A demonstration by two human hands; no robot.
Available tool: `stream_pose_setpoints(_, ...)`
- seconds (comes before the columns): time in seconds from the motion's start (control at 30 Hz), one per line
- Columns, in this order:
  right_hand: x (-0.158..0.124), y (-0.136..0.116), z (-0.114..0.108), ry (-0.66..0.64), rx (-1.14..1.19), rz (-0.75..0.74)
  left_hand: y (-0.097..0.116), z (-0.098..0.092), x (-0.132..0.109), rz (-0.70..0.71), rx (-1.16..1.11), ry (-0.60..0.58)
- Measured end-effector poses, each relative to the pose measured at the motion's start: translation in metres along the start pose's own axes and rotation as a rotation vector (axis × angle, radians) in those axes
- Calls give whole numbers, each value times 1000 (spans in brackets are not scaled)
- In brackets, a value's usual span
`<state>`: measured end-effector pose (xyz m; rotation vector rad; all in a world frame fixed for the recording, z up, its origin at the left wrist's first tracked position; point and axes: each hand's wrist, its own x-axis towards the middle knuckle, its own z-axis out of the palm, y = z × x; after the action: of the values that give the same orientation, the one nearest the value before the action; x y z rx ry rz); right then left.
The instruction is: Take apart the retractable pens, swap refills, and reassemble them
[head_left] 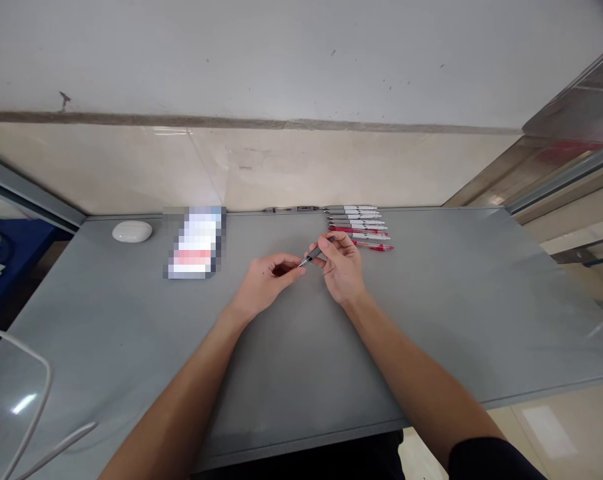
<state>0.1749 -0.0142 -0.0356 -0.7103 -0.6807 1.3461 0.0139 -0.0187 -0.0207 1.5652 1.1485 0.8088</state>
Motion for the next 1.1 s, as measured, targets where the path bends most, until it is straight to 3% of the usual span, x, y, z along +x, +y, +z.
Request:
stream_pose_setpoints(0.1,0,0,1,-5,-4,8,-1,0,0,7,-6,-11)
stream_pose_setpoints(0.5,1,-3,-8,-118,75,70,13,-5,-4,9,-103,-283)
stream_pose_setpoints(0.63,2,-1,-6,-66,51,40,5,-2,-3,26,-69,-193)
stream_pose_setpoints(0.73,3,1,-5,4,26,17,-4,2,-2,98,92,-24)
stream_pose_setpoints(0.83,3,2,-5,15,26,16,-8,4,-1,158,208,22)
stream_pose_setpoints(0.97,3,0,-5,-23,29,52,-6,2,-1,139,130,-42)
stream_pose_setpoints(1.1,1,-3,-4,-53,19,52,2,-4,-2,73,-32,-228)
